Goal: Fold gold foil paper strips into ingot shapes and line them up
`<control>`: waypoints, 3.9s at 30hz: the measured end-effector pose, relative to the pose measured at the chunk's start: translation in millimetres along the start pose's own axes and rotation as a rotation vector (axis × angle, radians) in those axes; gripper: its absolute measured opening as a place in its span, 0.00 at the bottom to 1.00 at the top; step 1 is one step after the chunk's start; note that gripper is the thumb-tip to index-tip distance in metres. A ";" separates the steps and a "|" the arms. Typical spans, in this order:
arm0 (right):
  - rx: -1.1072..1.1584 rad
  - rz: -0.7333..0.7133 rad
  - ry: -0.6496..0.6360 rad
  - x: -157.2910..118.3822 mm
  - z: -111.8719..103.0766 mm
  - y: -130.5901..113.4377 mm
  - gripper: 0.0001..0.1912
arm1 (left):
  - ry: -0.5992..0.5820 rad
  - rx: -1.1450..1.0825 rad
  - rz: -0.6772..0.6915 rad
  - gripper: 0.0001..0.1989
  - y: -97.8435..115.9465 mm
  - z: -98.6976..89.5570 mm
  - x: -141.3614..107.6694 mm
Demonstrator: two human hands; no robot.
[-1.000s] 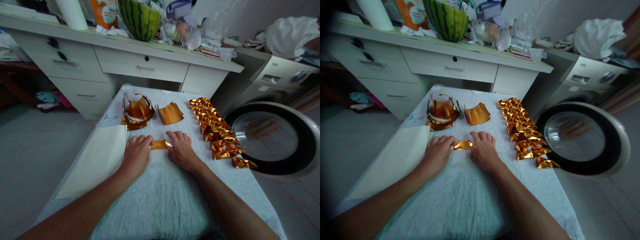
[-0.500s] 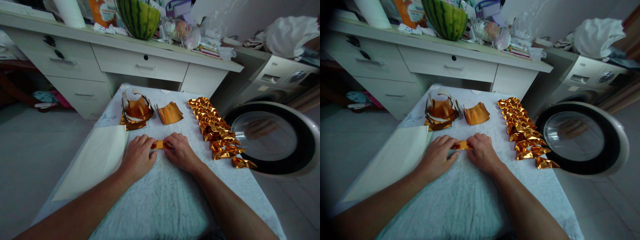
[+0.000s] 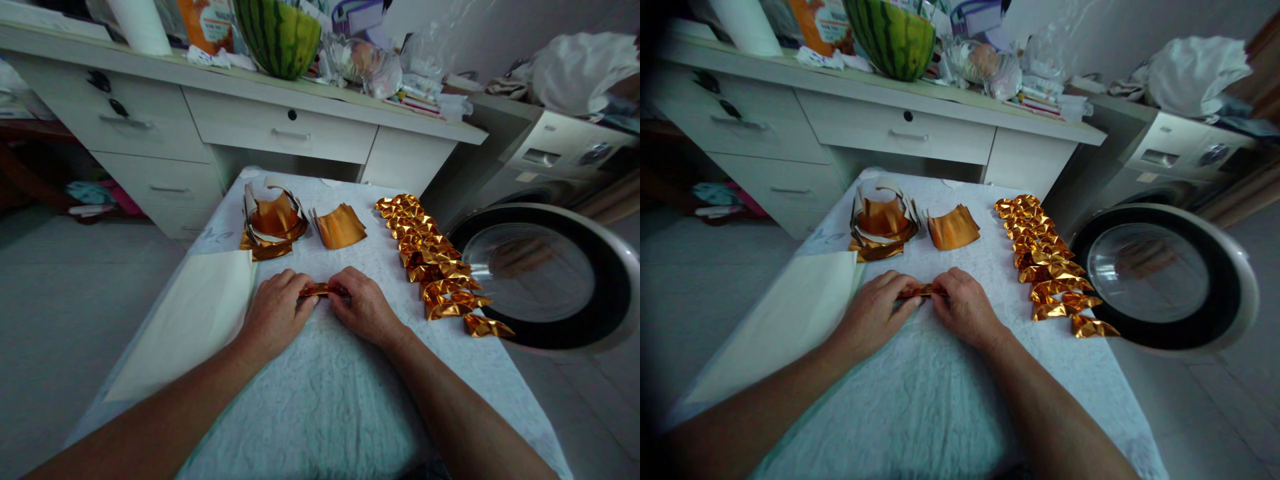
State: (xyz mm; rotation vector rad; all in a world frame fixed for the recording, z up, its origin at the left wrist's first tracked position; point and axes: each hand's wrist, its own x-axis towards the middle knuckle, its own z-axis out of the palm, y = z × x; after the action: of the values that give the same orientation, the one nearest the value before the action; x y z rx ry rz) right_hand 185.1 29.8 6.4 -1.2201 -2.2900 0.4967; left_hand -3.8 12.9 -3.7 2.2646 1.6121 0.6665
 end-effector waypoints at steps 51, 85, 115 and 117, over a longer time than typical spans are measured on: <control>0.010 0.039 0.024 -1.5 4.7 0.0 0.11 | -0.025 -0.055 0.040 0.18 3.5 0.8 -2.2; -0.094 0.147 -0.086 -0.1 4.7 -6.0 0.18 | 0.007 0.024 0.015 0.18 -2.1 6.0 -5.2; -0.207 0.159 -0.174 1.4 4.8 -9.7 0.13 | -0.073 0.104 -0.003 0.17 1.4 2.0 -2.9; -0.207 0.164 -0.165 1.4 4.6 -9.4 0.13 | -0.073 0.115 0.001 0.18 0.9 2.8 -3.4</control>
State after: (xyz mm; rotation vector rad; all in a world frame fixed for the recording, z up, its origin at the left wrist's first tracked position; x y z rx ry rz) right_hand 175.6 25.6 8.0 -1.5277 -2.4405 0.4412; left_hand -2.5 9.6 -6.3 2.3412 1.6540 0.4965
